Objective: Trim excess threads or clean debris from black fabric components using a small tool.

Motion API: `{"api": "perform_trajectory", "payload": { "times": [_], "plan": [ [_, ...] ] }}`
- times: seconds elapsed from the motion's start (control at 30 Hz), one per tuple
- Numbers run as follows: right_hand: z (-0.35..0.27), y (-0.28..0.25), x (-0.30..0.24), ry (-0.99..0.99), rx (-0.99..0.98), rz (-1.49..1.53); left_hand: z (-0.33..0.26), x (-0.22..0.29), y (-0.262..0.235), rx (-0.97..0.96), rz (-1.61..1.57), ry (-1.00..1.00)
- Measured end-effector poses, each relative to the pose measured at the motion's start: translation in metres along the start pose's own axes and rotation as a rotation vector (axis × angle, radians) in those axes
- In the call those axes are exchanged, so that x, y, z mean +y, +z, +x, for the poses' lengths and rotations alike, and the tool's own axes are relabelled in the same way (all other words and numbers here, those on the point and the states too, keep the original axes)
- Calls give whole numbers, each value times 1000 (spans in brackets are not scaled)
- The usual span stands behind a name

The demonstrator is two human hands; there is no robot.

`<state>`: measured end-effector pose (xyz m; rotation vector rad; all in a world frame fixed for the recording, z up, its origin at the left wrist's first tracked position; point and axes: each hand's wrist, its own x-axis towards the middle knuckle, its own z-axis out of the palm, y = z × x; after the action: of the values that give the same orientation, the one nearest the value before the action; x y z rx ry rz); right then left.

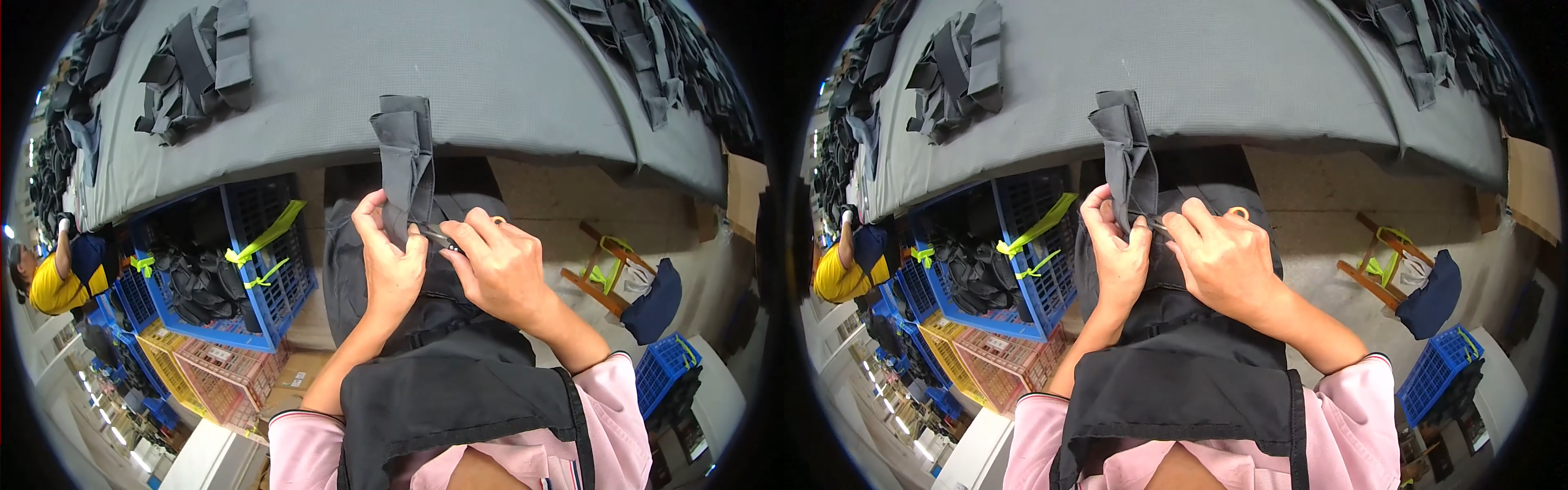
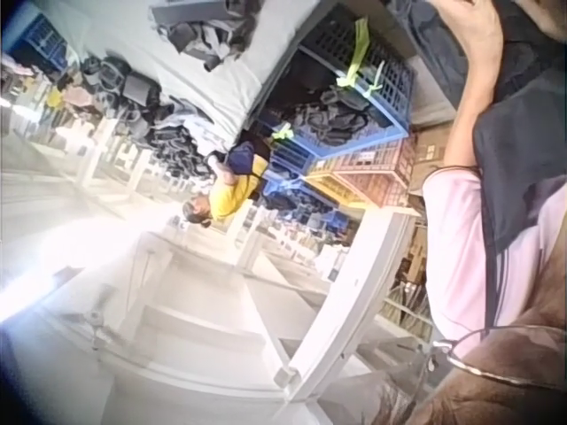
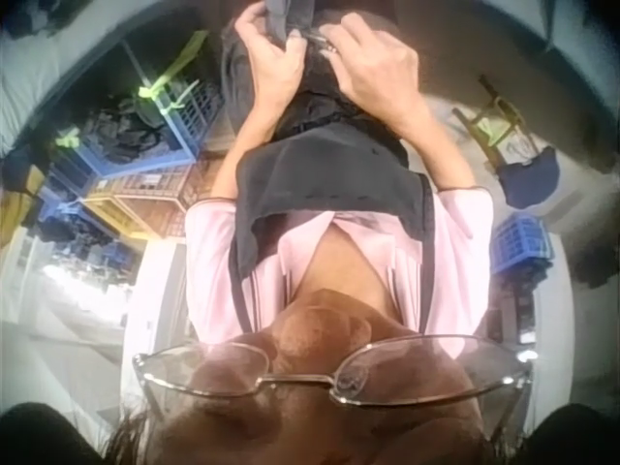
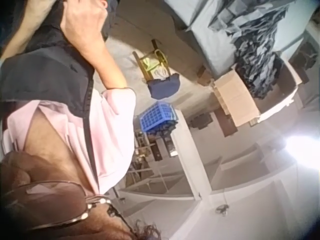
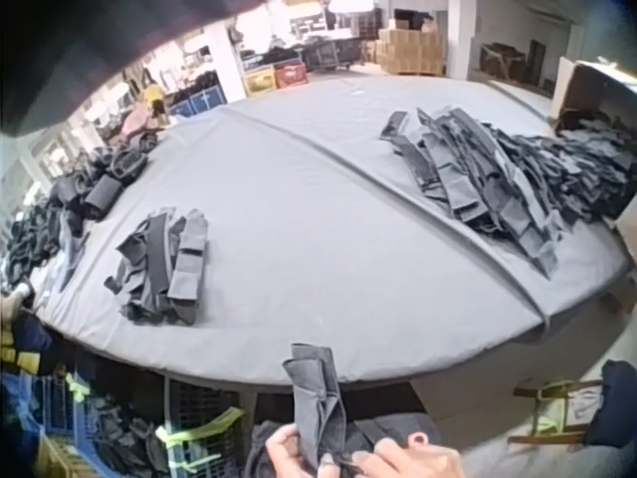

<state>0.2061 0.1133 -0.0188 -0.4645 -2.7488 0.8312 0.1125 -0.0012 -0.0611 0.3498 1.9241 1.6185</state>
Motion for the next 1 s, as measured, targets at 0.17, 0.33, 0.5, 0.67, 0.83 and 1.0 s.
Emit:
{"api": "perform_trajectory", "payload": {
  "times": [0.17, 0.33, 0.5, 0.67, 0.83, 1.0],
  "plan": [
    [1, 2, -2, -2, 15, -40, -1, 3, 1, -2, 13, -6],
    [-3, 5, 1, 8, 9, -44, 0, -1, 2, 3, -10, 1],
    [-4, 4, 2, 110, 108, 171, 2, 1, 1, 25, -17, -25],
    [1, 2, -1, 62, 50, 86, 1, -1, 1, 18, -21, -16],
    [2, 5, 7, 122, 87, 240, 3, 9, 0, -16, -75, -106],
    [27, 9, -5, 197, 299, 726, 12, 10, -8, -126, -487, -230]
  ]
}}
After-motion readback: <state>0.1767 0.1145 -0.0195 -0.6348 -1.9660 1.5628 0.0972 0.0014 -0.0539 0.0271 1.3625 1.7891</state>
